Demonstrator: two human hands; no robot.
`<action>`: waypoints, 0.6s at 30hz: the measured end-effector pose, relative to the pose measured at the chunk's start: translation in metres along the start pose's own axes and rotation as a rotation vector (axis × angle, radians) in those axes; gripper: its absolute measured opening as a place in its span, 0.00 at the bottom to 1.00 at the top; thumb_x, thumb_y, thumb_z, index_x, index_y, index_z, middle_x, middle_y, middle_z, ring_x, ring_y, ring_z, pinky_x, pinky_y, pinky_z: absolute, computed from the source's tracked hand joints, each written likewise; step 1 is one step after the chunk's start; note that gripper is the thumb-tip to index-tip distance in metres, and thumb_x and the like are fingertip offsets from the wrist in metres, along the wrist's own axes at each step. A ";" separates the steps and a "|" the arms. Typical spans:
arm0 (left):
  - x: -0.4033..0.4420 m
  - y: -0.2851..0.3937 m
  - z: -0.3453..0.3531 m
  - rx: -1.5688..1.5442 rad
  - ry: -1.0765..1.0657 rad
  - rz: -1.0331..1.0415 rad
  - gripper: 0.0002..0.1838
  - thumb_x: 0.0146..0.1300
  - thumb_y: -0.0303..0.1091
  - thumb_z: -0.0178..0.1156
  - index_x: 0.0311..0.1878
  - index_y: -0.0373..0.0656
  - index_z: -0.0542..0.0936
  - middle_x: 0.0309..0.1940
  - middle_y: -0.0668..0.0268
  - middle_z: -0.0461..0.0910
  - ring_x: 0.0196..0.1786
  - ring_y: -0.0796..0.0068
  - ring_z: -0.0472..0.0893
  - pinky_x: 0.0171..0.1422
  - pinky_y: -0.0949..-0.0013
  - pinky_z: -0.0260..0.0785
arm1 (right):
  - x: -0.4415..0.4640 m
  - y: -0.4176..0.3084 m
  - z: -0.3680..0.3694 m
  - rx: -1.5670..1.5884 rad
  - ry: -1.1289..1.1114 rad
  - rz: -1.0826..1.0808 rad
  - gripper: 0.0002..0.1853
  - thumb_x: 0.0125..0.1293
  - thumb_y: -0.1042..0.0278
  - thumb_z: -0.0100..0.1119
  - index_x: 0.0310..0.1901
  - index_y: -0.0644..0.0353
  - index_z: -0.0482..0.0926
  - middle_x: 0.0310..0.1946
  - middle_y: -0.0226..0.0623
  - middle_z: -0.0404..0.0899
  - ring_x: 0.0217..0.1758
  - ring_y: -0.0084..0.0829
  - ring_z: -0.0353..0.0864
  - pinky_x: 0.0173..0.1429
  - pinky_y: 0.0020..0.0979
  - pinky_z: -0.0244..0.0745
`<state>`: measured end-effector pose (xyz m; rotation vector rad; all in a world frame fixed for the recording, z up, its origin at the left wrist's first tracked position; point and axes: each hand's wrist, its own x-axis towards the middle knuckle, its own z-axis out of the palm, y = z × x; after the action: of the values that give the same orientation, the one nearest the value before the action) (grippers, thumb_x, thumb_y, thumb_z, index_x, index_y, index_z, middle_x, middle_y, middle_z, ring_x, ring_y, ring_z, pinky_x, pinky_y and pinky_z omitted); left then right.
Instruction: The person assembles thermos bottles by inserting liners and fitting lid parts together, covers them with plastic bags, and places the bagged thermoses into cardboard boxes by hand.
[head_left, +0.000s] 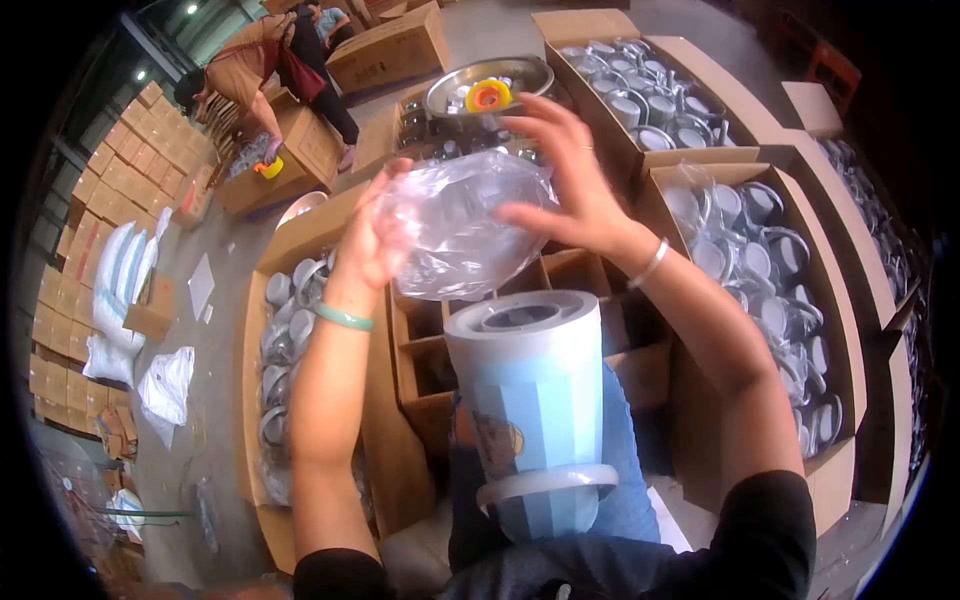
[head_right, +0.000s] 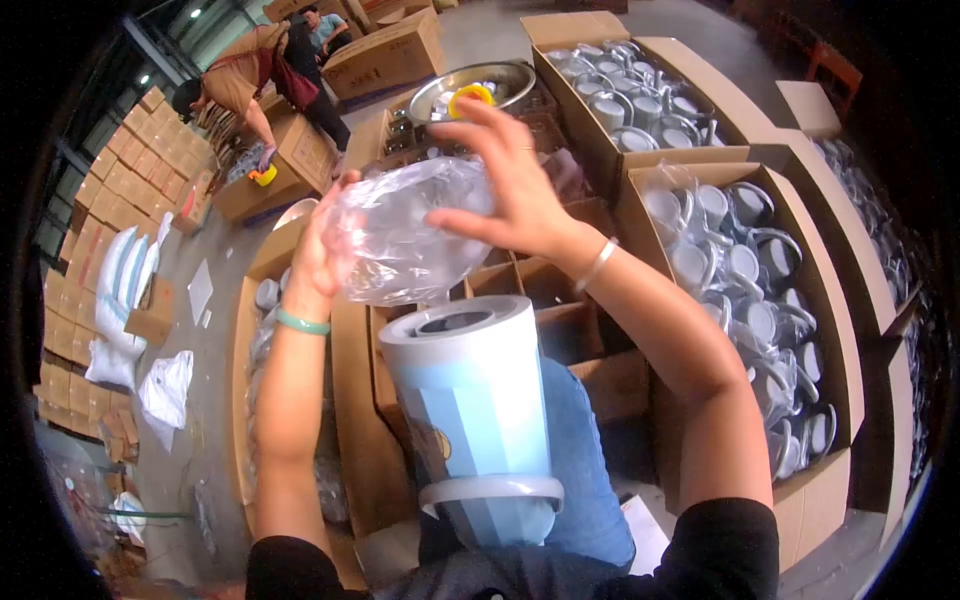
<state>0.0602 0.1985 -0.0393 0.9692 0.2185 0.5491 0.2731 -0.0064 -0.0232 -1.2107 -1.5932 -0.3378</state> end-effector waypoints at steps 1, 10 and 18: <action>-0.010 -0.001 0.012 0.046 -0.014 -0.056 0.18 0.74 0.38 0.53 0.63 0.43 0.72 0.48 0.66 0.79 0.43 0.74 0.81 0.45 0.73 0.76 | 0.002 0.003 0.014 -0.073 -0.034 -0.083 0.27 0.57 0.55 0.70 0.56 0.56 0.77 0.61 0.47 0.73 0.66 0.48 0.71 0.66 0.45 0.67; -0.089 -0.062 0.013 1.530 -0.013 0.273 0.34 0.57 0.31 0.69 0.67 0.44 0.69 0.60 0.59 0.73 0.52 0.62 0.77 0.60 0.61 0.73 | -0.051 0.024 0.033 0.492 -0.446 0.710 0.13 0.71 0.69 0.54 0.55 0.62 0.74 0.52 0.37 0.78 0.51 0.29 0.80 0.53 0.32 0.78; -0.165 -0.063 0.065 0.390 0.545 0.378 0.10 0.67 0.24 0.57 0.50 0.39 0.73 0.39 0.69 0.73 0.35 0.81 0.74 0.38 0.79 0.71 | -0.086 -0.061 -0.031 0.903 -0.222 0.747 0.04 0.73 0.71 0.56 0.44 0.58 0.72 0.35 0.23 0.73 0.38 0.14 0.74 0.42 0.21 0.71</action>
<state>-0.0303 0.0355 -0.0659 1.2323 0.6554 1.1472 0.2342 -0.1012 -0.0626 -1.0155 -1.1187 0.9274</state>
